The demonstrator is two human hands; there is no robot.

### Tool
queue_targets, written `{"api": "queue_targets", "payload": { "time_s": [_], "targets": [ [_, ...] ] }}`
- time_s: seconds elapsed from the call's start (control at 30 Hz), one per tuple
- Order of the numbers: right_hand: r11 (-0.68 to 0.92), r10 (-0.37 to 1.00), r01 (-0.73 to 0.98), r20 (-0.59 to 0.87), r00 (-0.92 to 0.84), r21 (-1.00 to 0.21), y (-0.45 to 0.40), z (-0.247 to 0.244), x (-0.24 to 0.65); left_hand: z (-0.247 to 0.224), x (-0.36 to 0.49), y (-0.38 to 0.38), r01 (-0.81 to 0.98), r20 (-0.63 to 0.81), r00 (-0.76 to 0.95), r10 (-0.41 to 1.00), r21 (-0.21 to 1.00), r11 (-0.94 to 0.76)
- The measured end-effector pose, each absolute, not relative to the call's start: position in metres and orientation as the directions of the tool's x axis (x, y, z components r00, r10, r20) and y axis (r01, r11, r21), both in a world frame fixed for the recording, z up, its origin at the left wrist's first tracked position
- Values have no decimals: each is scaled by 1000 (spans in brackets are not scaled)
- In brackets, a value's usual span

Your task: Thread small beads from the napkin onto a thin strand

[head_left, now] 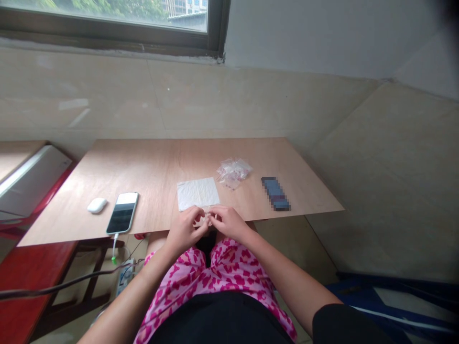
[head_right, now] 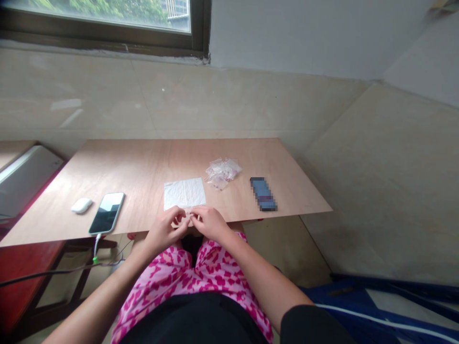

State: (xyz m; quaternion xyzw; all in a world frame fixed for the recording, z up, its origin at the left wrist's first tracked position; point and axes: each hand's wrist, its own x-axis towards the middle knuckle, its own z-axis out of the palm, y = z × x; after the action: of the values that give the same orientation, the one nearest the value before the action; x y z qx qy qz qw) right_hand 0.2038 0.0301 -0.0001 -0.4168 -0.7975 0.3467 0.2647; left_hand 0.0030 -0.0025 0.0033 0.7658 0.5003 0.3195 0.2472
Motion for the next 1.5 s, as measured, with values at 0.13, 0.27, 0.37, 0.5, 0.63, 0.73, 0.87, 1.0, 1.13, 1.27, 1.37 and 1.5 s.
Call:
{"api": "queue_targets", "payload": {
  "time_s": [0.13,0.27,0.37,0.5,0.63,0.73,0.87,1.0,1.13,1.27,1.37,1.5],
  "targets": [
    [218,846,353,-4,-533,-910,35,3,210,6,-7,5,620,315,380,870,611,-492],
    [175,804,326,-57,-592,-929,36,6,214,2,-12,8,592,184,470,864,661,-462],
    [203,777,333,-56,-627,-921,35,10,214,-1,-12,7,575,126,480,868,702,-419],
    [256,741,286,-2,-672,-923,35,17,213,0,-9,4,564,116,464,878,726,-394],
    [221,738,311,-49,-673,-924,35,18,215,8,-6,3,541,85,508,857,743,-394],
    [207,734,338,-83,-674,-918,35,16,216,13,-6,4,543,67,533,844,738,-401],
    [220,712,340,-88,-697,-914,36,14,216,15,-8,4,559,55,527,848,729,-394],
    [246,723,371,-85,-686,-896,38,11,218,15,-7,3,536,80,538,839,736,-413],
    [271,732,370,-59,-679,-889,38,11,221,14,-6,3,499,40,490,871,806,-318],
    [311,724,387,-48,-688,-868,38,14,221,16,-8,5,381,-91,488,868,917,-118],
    [369,686,377,-24,-728,-850,35,17,219,18,-9,7,336,-182,542,820,942,-13],
    [384,662,369,-25,-749,-847,32,20,217,24,-9,8,262,-262,616,743,957,121]
  ]
}}
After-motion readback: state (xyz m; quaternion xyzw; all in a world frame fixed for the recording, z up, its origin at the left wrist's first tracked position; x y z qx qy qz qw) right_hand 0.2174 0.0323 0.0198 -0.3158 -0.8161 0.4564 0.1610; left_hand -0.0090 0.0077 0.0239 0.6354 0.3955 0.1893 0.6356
